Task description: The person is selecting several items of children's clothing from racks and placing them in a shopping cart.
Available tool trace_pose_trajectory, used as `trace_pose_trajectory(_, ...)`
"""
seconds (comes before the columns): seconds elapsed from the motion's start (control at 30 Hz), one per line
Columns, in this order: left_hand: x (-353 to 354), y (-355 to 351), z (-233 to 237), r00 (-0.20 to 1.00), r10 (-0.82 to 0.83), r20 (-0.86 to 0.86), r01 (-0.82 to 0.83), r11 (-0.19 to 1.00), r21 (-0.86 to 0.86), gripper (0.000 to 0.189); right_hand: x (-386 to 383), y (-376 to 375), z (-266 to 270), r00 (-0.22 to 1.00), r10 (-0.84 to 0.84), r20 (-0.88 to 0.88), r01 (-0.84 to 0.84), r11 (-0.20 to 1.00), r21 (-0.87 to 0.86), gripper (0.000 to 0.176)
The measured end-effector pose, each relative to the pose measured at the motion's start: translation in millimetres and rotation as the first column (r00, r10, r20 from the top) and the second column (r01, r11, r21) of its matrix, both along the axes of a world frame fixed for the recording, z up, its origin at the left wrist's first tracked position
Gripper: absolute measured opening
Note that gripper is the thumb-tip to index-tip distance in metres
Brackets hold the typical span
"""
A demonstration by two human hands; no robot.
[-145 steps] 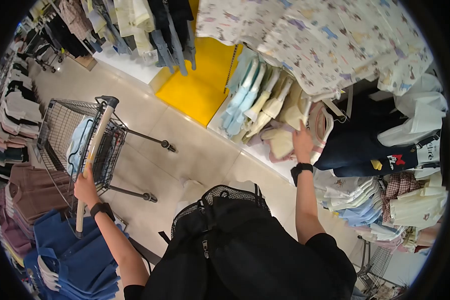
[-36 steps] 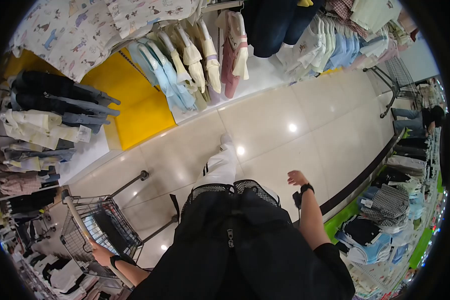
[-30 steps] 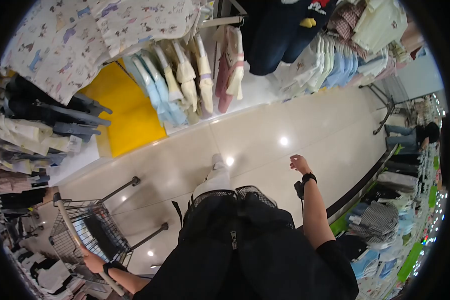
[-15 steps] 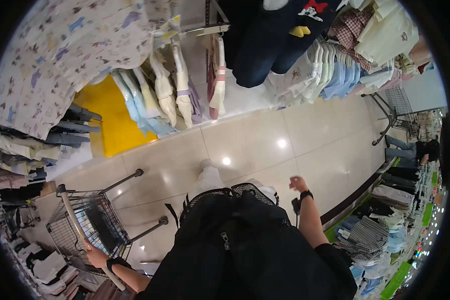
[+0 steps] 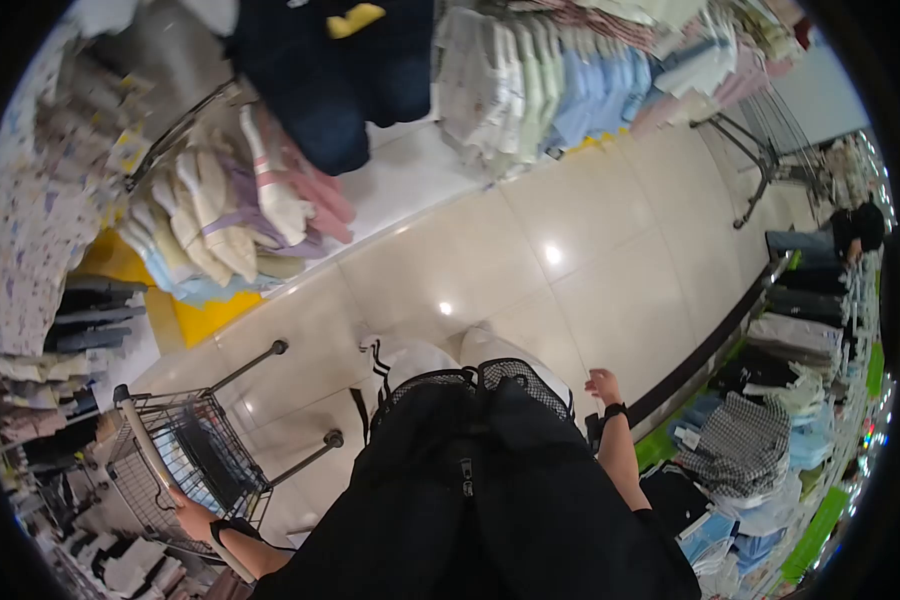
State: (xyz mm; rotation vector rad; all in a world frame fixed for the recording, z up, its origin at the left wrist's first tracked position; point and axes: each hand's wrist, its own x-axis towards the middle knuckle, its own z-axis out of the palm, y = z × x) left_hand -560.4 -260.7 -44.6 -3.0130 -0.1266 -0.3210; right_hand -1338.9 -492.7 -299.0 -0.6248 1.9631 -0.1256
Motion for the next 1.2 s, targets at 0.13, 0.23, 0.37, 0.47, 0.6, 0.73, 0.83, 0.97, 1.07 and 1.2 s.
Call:
trace_pose_trajectory(0.13,-45.8,-23.5,-0.8,1.0,0.006,0.004,-0.006,0.997,0.077,0.084,-34.1,-6.6,23.9,1.0,-0.012,-0.001,0.012,0.998,-0.062,0.025)
trace_pose_trajectory(0.23,-75.8,-48.0,-2.0,0.998,0.04,-0.05,-0.039,0.999,0.027,0.084,-51.6,-12.8,22.8,0.995,-0.082,0.062,0.085,0.996,-0.04,0.025)
trace_pose_trajectory(0.37,-105.8,-66.8,-7.3,0.999,-0.035,0.027,0.032,0.996,0.082,0.084,-67.2,-34.7,14.3,0.986,-0.127,0.109,0.125,0.992,0.029,0.026)
trace_pose_trajectory(0.47,-116.5,-74.8,-5.2,0.995,0.076,-0.061,-0.075,0.997,0.032,0.081,-74.9,-64.3,10.8,0.977,-0.132,0.169,0.125,0.991,0.05,0.027)
trace_pose_trajectory(0.6,-151.1,-98.0,-15.3,0.995,0.056,-0.077,-0.052,0.997,0.061,0.077,-109.6,-109.7,14.6,0.976,-0.115,0.185,0.112,0.993,0.027,0.03)
trace_pose_trajectory(0.73,-197.7,-113.0,-14.6,0.999,-0.005,-0.05,0.012,0.99,0.14,0.076,-159.5,-145.8,17.8,0.993,-0.085,0.081,0.078,0.993,0.089,0.032)
trace_pose_trajectory(0.83,-226.6,-120.6,-14.5,0.999,-0.007,-0.045,0.013,0.99,0.141,0.074,-192.2,-181.9,16.3,0.998,-0.052,0.043,0.044,0.986,0.162,0.031)
trace_pose_trajectory(0.97,-260.0,-124.7,-16.4,0.999,0.007,-0.04,-0.001,0.988,0.155,0.073,-203.7,-239.8,12.4,0.999,-0.008,0.037,0.004,0.993,0.117,0.031)
trace_pose_trajectory(1.07,-283.9,-131.7,-26.9,0.998,-0.019,0.065,0.011,0.993,0.117,0.069,-192.3,-305.2,4.2,0.991,0.113,0.07,-0.116,0.993,0.034,0.031)
trace_pose_trajectory(1.2,-318.1,-137.5,-25.8,0.998,-0.016,-0.062,0.02,0.998,0.067,0.072,-163.2,-434.2,9.6,0.773,0.53,-0.349,-0.633,0.684,-0.363,0.033)
